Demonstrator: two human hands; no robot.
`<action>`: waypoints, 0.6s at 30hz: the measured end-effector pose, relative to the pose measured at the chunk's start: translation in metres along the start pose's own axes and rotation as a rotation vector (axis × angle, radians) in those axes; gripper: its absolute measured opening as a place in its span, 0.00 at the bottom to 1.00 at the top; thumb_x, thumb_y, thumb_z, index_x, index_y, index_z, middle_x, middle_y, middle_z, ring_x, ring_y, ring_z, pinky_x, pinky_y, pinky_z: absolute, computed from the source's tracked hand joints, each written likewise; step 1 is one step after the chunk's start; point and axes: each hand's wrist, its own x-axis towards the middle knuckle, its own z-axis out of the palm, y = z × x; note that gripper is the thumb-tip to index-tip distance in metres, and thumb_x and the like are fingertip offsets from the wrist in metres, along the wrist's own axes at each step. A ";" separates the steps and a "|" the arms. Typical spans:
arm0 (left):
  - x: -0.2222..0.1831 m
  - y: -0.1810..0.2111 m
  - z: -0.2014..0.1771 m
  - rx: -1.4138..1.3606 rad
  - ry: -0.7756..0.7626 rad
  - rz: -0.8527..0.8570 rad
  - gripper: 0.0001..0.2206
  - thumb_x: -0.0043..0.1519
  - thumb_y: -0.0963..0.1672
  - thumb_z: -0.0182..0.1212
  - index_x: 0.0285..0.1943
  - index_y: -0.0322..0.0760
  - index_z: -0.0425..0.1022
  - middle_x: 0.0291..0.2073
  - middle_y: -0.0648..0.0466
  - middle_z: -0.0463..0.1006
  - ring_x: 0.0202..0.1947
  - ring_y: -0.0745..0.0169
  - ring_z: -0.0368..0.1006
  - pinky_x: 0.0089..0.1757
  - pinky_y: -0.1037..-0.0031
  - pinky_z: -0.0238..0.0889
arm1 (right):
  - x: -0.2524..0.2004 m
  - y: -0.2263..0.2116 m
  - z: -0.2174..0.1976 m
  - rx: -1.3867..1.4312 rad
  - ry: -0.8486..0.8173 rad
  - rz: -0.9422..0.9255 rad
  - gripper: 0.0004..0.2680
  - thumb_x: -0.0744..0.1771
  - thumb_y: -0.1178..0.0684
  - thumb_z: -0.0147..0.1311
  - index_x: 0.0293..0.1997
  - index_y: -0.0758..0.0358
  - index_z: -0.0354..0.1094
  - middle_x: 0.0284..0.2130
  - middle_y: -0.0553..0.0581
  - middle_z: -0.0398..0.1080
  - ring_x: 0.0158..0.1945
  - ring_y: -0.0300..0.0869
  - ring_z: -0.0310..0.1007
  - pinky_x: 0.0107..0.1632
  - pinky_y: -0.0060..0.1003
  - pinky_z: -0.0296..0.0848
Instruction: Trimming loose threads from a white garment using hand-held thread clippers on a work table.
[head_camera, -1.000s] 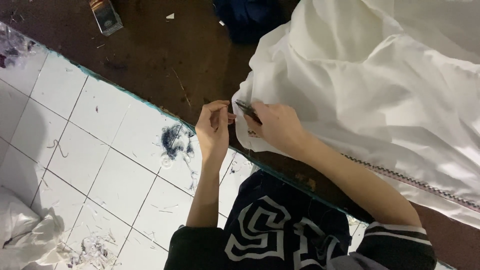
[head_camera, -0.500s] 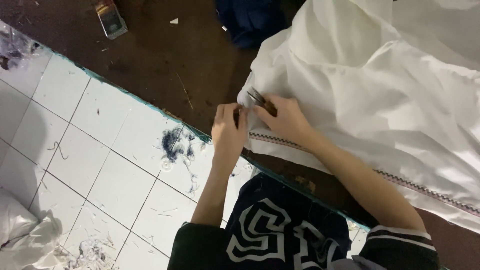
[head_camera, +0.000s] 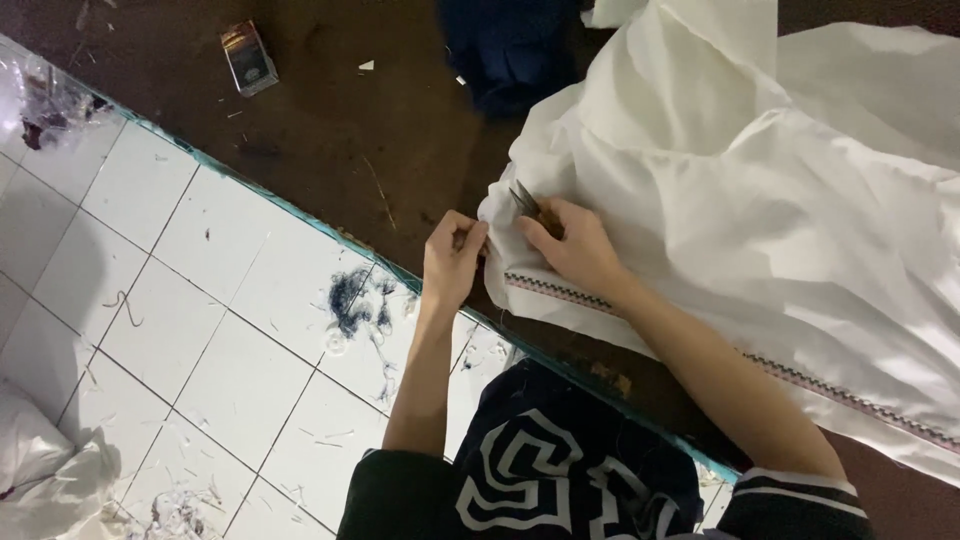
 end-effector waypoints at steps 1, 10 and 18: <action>0.002 -0.003 -0.001 -0.069 -0.012 0.002 0.06 0.68 0.40 0.59 0.37 0.33 0.75 0.20 0.49 0.77 0.17 0.66 0.72 0.25 0.76 0.66 | 0.002 0.003 0.000 -0.009 0.001 -0.005 0.13 0.70 0.47 0.56 0.47 0.71 0.73 0.27 0.63 0.75 0.33 0.46 0.76 0.33 0.41 0.74; -0.011 -0.004 -0.041 -0.735 -0.030 -0.073 0.09 0.66 0.46 0.63 0.39 0.36 0.73 0.27 0.54 0.72 0.27 0.64 0.70 0.30 0.76 0.60 | -0.005 -0.016 -0.002 0.023 -0.025 0.045 0.16 0.70 0.45 0.56 0.51 0.73 0.71 0.30 0.62 0.78 0.36 0.45 0.77 0.36 0.41 0.76; -0.045 -0.037 -0.166 0.332 0.392 0.008 0.04 0.70 0.38 0.59 0.42 0.32 0.78 0.24 0.47 0.76 0.24 0.59 0.72 0.32 0.73 0.65 | -0.005 -0.009 0.002 0.000 -0.015 -0.027 0.15 0.71 0.44 0.55 0.49 0.71 0.72 0.27 0.60 0.77 0.33 0.44 0.77 0.33 0.39 0.75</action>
